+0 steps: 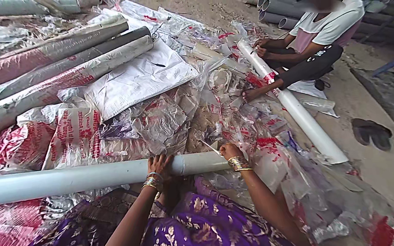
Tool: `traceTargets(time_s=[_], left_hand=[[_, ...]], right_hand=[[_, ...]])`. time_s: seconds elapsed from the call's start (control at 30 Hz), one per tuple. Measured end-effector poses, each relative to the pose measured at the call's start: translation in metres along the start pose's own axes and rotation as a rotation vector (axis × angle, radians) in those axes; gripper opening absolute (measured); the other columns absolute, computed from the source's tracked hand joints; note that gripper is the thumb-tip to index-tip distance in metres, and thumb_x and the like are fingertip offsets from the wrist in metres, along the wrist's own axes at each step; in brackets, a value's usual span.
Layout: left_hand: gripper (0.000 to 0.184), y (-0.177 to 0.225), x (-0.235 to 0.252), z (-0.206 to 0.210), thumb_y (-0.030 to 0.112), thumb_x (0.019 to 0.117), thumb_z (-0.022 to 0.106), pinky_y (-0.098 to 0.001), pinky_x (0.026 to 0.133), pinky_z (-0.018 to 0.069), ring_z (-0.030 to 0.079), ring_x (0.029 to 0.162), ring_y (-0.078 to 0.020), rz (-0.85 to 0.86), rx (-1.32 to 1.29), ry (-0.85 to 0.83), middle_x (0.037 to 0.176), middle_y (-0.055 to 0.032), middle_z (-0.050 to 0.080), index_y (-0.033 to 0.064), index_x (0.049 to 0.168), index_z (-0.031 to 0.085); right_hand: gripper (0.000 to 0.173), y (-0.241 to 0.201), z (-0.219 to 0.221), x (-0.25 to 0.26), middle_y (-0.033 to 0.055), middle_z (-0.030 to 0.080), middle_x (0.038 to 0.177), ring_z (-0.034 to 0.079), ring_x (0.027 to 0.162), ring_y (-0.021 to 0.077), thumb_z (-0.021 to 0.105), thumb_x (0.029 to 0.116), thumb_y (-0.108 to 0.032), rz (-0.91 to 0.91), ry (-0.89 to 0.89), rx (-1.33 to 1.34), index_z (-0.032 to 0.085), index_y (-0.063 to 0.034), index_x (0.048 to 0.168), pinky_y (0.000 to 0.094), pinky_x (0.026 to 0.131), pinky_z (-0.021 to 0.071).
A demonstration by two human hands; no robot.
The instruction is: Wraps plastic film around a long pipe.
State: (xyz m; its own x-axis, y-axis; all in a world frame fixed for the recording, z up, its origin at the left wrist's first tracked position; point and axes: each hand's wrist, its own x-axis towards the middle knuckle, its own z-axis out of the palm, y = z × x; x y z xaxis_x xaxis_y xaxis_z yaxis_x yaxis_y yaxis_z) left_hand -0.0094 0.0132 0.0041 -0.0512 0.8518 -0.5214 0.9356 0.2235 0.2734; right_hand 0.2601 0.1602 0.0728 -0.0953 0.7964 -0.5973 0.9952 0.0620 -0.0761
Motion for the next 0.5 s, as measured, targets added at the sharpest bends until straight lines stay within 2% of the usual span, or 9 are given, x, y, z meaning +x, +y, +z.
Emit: traceTargets(time_s=[0.1,0.23,0.37,0.43,0.5], left_hand=[[0.097,-0.001,-0.001,0.001,0.048,0.0755,0.083,-0.0685,0.117,0.0233,0.038,0.145,-0.0437,0.003,-0.008,-0.001,0.158,-0.0183,0.043,0.0297,0.159,0.038],[0.097,-0.001,-0.002,-0.001,0.050,0.0760,0.081,-0.0686,0.116,0.0236,0.039,0.145,-0.0437,0.009,0.004,0.002,0.157,-0.0188,0.044,0.0290,0.159,0.038],[0.097,0.001,-0.005,-0.001,0.046,0.0762,0.083,-0.0716,0.116,0.0215,0.037,0.145,-0.0465,0.014,-0.021,-0.006,0.158,-0.0211,0.042,0.0277,0.160,0.037],[0.098,0.001,-0.005,-0.002,0.043,0.0764,0.084,-0.0726,0.117,0.0195,0.034,0.147,-0.0480,0.006,-0.031,-0.020,0.159,-0.0222,0.039,0.0282,0.161,0.035],[0.098,0.001,-0.004,-0.002,0.040,0.0774,0.084,-0.0725,0.117,0.0190,0.034,0.147,-0.0485,-0.002,-0.030,-0.034,0.159,-0.0228,0.039,0.0282,0.161,0.034]], right_hand=[[0.030,-0.004,0.018,0.012,0.0221,0.061,0.139,0.057,0.131,0.0393,0.064,0.0999,-0.017,0.047,-0.042,-0.038,0.069,-0.0027,0.125,0.0588,0.104,0.0467],[0.036,-0.004,0.023,0.013,0.0233,0.058,0.140,0.055,0.132,0.0391,0.067,0.0998,-0.023,0.009,-0.041,-0.014,0.066,0.0005,0.127,0.0573,0.106,0.0453],[0.033,-0.002,0.029,0.013,0.0239,0.057,0.144,0.055,0.135,0.0401,0.054,0.1065,-0.016,-0.037,-0.037,-0.066,0.063,0.0007,0.134,0.0577,0.109,0.0439],[0.031,0.004,0.035,0.007,0.0223,0.059,0.142,0.058,0.130,0.0399,0.053,0.1068,-0.015,-0.090,-0.001,-0.071,0.064,-0.0001,0.132,0.0580,0.106,0.0462],[0.027,0.014,0.042,-0.007,0.0227,0.063,0.135,0.062,0.125,0.0400,0.054,0.1057,-0.011,-0.168,0.057,-0.019,0.066,0.0030,0.125,0.0571,0.104,0.0472]])
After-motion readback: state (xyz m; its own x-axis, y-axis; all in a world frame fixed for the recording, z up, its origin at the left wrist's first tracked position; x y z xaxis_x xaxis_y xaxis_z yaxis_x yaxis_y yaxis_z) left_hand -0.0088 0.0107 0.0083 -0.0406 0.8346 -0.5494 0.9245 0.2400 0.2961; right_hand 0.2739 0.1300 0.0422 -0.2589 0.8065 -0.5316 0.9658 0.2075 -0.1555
